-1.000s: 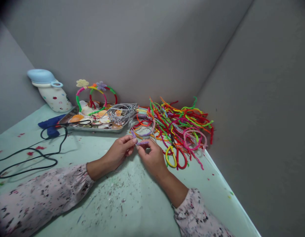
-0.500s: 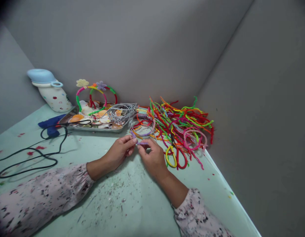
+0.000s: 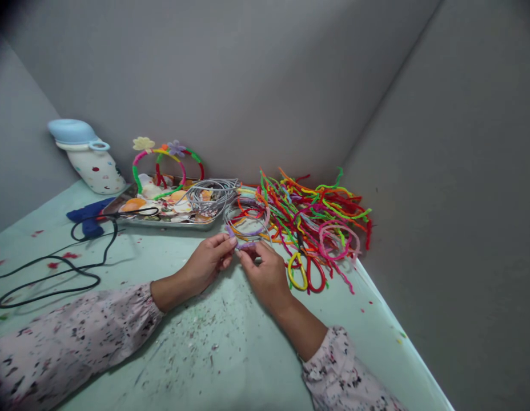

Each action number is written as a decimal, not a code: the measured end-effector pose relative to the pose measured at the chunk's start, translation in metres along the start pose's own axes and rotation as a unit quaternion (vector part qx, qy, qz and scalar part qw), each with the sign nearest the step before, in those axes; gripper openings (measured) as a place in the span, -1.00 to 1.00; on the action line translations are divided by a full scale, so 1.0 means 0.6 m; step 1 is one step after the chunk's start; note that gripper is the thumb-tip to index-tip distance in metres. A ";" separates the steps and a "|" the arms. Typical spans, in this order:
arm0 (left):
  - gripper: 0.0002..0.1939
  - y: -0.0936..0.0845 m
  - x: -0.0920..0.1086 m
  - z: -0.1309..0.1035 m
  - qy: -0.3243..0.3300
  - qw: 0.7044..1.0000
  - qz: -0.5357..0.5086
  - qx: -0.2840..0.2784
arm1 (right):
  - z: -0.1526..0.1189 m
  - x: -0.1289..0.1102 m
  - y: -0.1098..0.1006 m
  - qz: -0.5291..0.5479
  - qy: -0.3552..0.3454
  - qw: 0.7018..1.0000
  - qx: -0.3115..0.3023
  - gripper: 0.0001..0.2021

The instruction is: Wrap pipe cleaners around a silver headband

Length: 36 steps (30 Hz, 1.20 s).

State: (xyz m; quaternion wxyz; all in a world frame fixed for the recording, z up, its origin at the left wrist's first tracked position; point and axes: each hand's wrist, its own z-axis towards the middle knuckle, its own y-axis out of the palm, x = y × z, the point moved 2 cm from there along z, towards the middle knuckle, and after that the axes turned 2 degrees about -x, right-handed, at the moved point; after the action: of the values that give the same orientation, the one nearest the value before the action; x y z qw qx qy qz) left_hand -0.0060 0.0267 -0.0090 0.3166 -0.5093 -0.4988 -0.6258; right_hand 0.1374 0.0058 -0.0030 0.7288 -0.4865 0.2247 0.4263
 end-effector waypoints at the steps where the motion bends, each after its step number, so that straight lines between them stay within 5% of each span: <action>1: -0.69 0.000 0.000 0.000 -0.001 1.000 -0.001 0.000 | 0.000 0.000 0.000 0.000 0.002 1.000 0.000 -0.89; 36: -0.66 0.001 0.003 -0.001 -0.007 1.000 0.006 0.007 | -0.002 -0.012 -0.006 -0.041 -0.087 0.995 0.013 -0.87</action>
State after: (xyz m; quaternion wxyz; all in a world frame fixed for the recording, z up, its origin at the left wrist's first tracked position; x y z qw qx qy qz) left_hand -0.0060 0.0260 -0.0072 0.3204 -0.5145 -0.5023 -0.6167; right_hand 0.1368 0.0014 0.0040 0.7688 -0.4468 0.1458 0.4337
